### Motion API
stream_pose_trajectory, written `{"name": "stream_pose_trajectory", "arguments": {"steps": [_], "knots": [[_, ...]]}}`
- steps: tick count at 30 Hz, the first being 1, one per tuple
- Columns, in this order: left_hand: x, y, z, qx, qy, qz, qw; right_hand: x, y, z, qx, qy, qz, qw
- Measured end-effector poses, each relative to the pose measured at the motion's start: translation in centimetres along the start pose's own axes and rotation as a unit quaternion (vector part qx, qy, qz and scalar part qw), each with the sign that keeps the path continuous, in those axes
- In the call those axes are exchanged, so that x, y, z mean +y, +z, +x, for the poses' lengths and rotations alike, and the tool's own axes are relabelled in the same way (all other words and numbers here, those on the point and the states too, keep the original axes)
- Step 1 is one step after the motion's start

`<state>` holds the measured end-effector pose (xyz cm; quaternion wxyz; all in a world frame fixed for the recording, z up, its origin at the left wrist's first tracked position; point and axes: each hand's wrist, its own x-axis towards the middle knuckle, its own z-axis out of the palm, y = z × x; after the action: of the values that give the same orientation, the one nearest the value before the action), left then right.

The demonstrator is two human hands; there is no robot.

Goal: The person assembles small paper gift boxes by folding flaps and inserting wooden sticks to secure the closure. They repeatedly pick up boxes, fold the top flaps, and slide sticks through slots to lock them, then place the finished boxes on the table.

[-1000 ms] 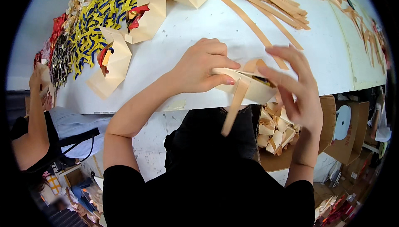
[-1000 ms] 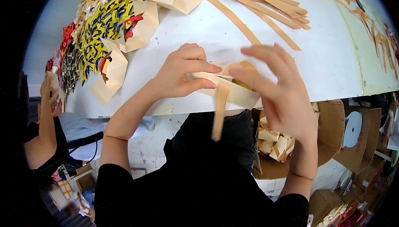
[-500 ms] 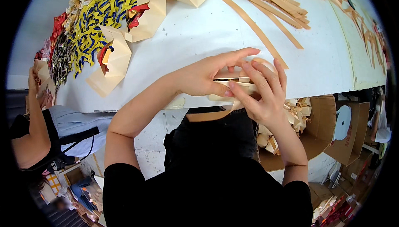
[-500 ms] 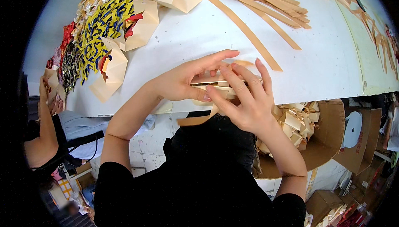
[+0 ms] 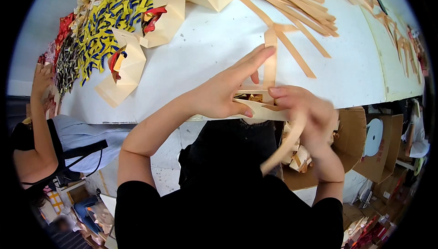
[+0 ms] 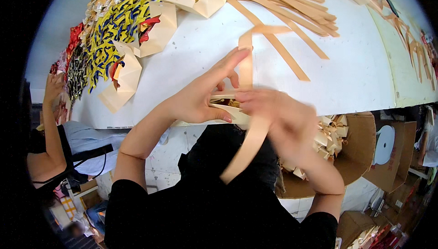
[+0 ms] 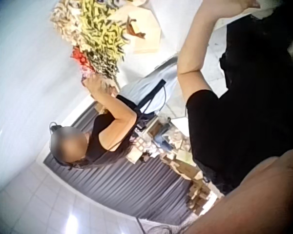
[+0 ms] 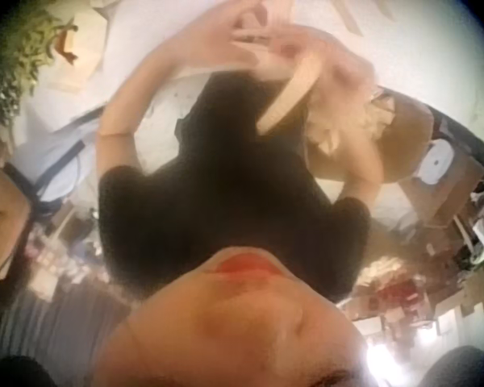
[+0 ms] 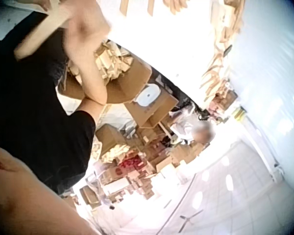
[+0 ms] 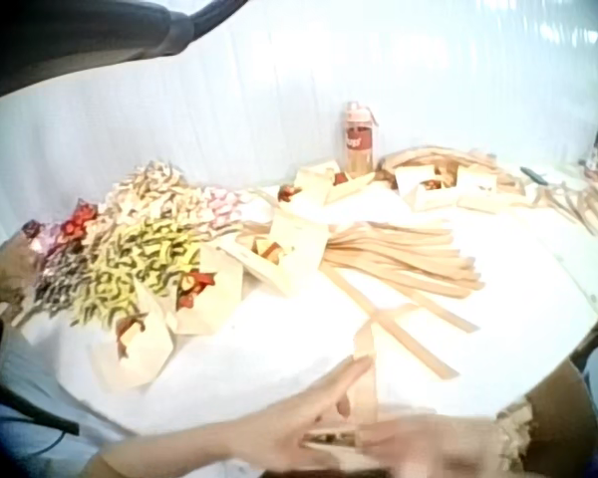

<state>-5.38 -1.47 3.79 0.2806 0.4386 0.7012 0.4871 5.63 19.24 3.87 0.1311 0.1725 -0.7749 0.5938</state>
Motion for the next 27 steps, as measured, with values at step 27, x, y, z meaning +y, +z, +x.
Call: {"name": "stream_pose_trajectory", "arguments": {"steps": [27], "knots": [[-2.6,2.4,0.9,0.120,-0.011,-0.092,0.988,2.8,-0.6,4.7,0.016,0.110,0.370,0.922]]}}
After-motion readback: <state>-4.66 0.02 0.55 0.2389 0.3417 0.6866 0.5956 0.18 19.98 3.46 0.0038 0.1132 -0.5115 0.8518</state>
